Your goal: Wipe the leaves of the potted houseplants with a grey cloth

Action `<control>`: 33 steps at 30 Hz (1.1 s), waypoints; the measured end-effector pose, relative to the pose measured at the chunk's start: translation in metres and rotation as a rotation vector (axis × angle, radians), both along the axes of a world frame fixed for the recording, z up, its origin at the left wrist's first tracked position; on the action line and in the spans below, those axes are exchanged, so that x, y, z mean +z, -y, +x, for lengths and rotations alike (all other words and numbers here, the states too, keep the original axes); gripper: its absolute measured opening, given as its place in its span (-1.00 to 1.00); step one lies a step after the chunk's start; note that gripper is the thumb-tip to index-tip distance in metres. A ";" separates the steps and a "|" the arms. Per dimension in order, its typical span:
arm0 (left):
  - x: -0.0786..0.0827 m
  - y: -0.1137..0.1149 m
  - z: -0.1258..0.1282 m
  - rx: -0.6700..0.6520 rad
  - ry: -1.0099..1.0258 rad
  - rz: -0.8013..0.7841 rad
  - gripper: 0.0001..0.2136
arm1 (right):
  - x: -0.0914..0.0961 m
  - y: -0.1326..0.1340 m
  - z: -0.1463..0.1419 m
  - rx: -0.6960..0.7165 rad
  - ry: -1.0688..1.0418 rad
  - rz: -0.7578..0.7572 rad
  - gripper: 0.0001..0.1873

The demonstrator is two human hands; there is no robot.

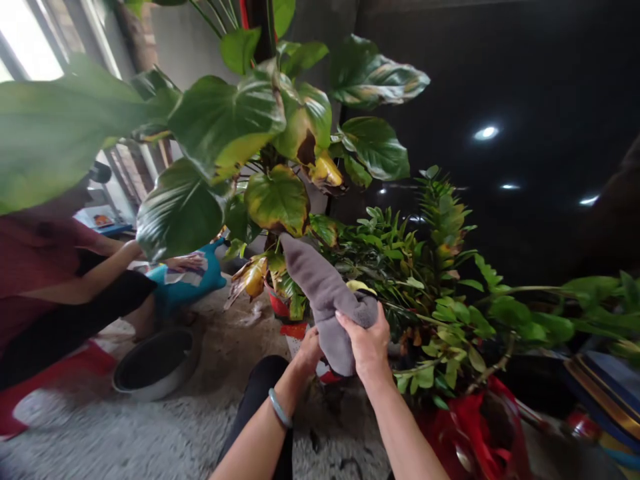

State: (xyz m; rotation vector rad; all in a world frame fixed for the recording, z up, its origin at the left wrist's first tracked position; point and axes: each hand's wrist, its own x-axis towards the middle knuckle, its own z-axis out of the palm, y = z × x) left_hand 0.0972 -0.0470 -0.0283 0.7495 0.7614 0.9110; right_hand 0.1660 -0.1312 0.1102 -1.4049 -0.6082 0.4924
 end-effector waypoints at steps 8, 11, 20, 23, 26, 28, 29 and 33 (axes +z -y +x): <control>0.019 -0.024 -0.012 0.343 0.265 -0.102 -0.58 | -0.006 0.049 -0.006 0.105 -0.110 -0.167 -0.42; 0.022 -0.027 -0.011 0.344 0.322 -0.126 -0.59 | 0.029 0.024 0.006 -0.099 0.113 0.032 -0.34; 0.016 -0.027 -0.012 0.236 0.238 -0.255 -0.73 | -0.003 0.009 -0.005 0.080 0.313 -0.250 -0.55; 0.019 -0.021 -0.015 0.199 0.246 -0.212 -0.77 | 0.018 0.030 0.000 0.150 0.270 -0.227 -0.56; 0.023 -0.015 -0.018 0.192 0.245 -0.201 -0.76 | 0.054 0.017 0.013 -0.040 0.356 -0.044 -0.44; 0.022 -0.012 -0.020 0.234 0.205 -0.224 -0.74 | 0.064 -0.003 0.016 -0.132 0.414 0.024 -0.35; 0.019 -0.012 -0.023 0.296 0.161 -0.250 -0.73 | 0.062 -0.012 0.015 -0.136 0.423 0.016 -0.30; 0.006 -0.018 -0.039 0.606 -0.023 -0.360 -0.80 | 0.019 -0.017 -0.001 -0.012 0.373 -0.166 -0.38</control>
